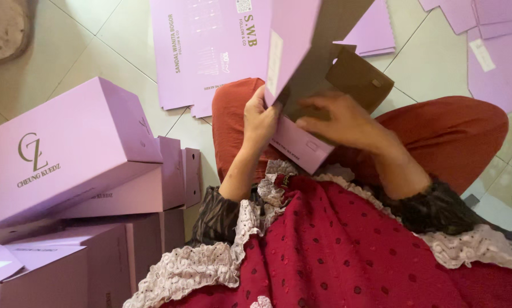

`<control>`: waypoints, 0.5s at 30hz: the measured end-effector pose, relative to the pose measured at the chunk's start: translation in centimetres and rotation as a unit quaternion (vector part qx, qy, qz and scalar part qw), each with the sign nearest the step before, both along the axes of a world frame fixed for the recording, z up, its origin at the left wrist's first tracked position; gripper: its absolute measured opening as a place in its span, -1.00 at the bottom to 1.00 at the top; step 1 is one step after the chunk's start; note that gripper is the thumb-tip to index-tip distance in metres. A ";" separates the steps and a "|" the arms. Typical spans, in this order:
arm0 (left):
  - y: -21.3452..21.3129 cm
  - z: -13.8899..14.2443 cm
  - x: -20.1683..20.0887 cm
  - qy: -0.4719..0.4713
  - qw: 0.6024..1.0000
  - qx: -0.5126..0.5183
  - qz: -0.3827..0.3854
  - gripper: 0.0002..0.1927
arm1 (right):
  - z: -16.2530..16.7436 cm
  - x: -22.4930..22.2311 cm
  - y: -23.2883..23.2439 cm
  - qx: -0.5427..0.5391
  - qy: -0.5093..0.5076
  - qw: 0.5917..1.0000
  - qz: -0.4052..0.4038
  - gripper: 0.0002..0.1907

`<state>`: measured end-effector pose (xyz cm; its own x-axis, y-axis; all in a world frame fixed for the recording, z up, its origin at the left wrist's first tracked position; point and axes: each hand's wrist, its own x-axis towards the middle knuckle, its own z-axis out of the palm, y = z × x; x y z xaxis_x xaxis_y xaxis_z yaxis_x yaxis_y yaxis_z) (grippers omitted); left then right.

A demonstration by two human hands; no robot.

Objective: The person sits on the floor and folds flat pre-cut pink cardboard sheets into shoe boxes, creasing the sides, tucking tabs, and fitting the lid over the base, placing finished boxes on a stack beside them.

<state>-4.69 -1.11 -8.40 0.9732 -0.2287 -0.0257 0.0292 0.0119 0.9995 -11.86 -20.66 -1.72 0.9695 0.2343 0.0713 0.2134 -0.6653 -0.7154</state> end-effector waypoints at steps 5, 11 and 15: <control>1.5 -4.3 2.8 0.010 0.988 -0.153 0.023 -0.75 | 0.3 0.4 -8.8 -0.117 -0.030 0.968 -0.219 -0.41; 6.9 -7.9 7.7 0.034 0.966 -0.249 0.058 -0.94 | 1.0 -1.5 -16.9 0.101 0.097 0.920 -0.367 -0.35; 11.5 -7.8 10.6 0.087 0.969 -0.212 0.089 -0.91 | -0.6 -1.7 -17.2 0.301 0.146 0.903 -0.270 -0.11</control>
<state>5.87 10.41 -16.20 0.9874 -0.0844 -0.1340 0.1576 0.4407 0.8837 -13.60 -37.86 -2.28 0.9287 -0.2741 -0.2498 -0.2829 -0.0880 -0.9551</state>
